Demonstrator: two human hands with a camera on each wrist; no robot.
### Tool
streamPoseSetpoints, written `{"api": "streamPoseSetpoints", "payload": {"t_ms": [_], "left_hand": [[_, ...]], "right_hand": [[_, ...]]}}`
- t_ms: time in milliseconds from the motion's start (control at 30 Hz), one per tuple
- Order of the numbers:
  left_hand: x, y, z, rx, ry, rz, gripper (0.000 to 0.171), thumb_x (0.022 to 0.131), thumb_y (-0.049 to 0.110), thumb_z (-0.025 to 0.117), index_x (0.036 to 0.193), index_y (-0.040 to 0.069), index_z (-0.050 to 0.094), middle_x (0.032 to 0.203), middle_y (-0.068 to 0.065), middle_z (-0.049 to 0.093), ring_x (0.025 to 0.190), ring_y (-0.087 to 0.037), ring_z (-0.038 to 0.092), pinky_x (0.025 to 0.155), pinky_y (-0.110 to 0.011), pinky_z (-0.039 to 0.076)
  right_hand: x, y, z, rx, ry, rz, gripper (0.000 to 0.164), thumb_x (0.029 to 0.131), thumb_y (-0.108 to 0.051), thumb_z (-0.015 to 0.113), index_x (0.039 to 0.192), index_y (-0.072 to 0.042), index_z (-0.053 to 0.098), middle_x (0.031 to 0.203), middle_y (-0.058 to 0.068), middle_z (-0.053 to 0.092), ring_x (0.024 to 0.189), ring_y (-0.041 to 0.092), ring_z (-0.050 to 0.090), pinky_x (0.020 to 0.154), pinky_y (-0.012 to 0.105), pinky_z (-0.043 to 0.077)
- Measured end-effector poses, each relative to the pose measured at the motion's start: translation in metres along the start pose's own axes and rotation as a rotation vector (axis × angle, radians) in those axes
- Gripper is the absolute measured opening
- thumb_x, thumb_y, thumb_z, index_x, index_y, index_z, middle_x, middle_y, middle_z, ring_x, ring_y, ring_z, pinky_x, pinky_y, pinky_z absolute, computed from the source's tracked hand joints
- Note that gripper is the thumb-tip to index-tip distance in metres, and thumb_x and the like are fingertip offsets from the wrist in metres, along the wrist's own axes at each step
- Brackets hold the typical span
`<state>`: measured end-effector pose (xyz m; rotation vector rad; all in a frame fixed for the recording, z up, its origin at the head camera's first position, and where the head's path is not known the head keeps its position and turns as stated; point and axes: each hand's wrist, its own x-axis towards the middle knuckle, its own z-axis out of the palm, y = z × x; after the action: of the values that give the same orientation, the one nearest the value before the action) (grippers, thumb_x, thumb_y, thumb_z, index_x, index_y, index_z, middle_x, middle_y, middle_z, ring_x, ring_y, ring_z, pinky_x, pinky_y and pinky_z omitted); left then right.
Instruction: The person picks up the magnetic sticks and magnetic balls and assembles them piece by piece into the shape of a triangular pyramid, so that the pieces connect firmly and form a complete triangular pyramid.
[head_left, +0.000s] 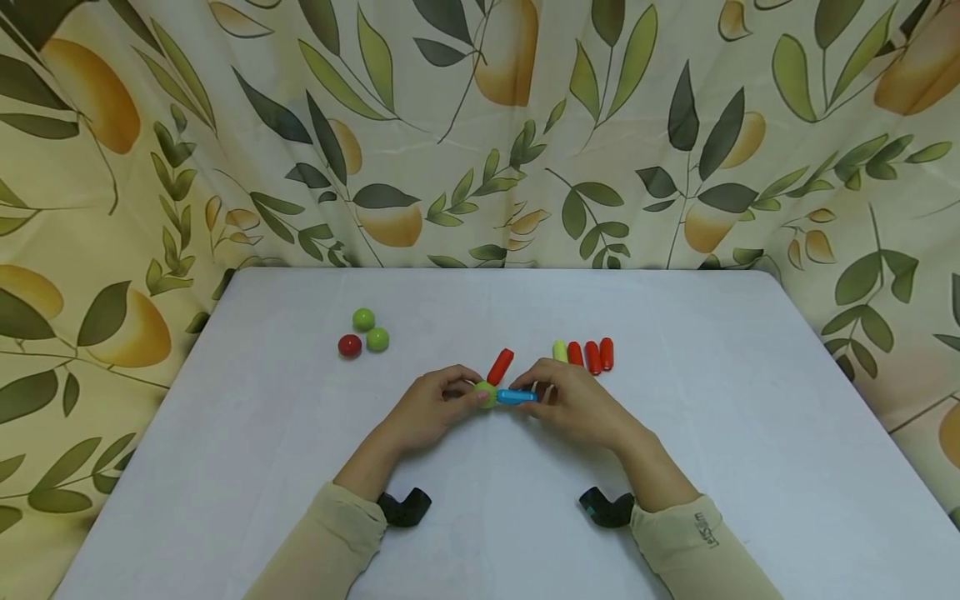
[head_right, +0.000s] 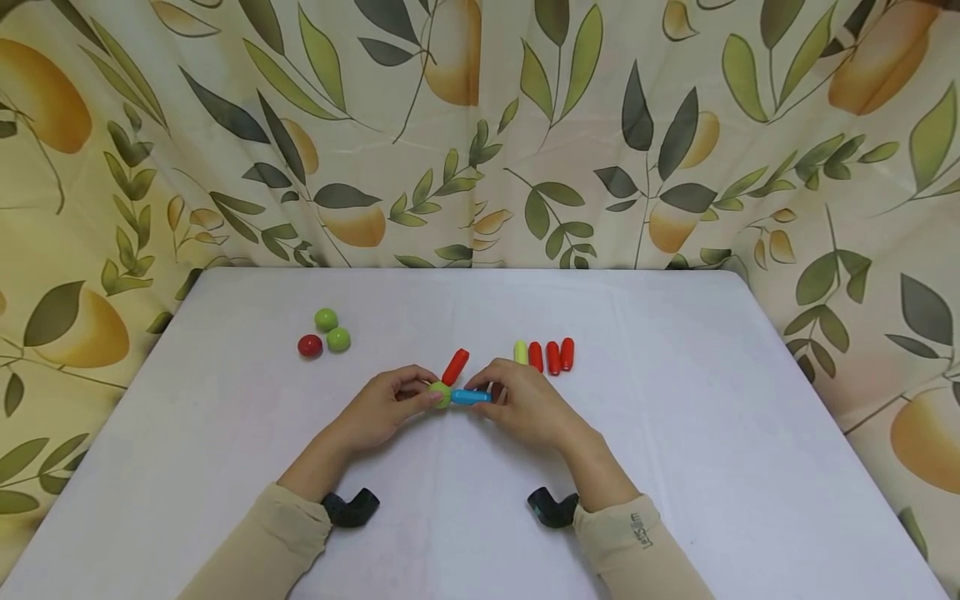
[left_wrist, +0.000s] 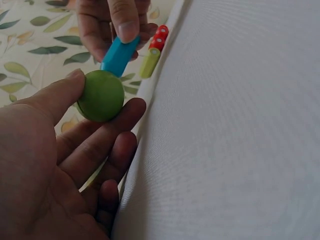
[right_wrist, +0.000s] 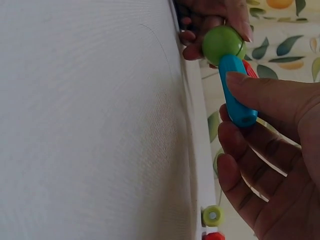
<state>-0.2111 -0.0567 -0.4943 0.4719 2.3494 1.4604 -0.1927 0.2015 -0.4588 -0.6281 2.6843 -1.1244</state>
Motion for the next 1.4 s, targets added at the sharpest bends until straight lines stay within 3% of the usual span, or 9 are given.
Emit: {"api": "streamPoseSetpoints", "payload": {"t_ms": [1400], "left_hand": [[0.0011, -0.0013, 0.0008, -0.016, 0.029, 0.012, 0.023, 0.098, 0.041, 0.071, 0.116, 0.026, 0.071, 0.095, 0.010, 0.075, 0.097, -0.012, 0.065, 0.093, -0.037, 0.048]], "right_hand": [[-0.0013, 0.0003, -0.0004, -0.010, 0.001, 0.009, 0.028, 0.090, -0.015, 0.082, 0.116, -0.022, 0.075, 0.103, -0.009, 0.070, 0.089, 0.012, 0.062, 0.076, 0.025, 0.054]]}}
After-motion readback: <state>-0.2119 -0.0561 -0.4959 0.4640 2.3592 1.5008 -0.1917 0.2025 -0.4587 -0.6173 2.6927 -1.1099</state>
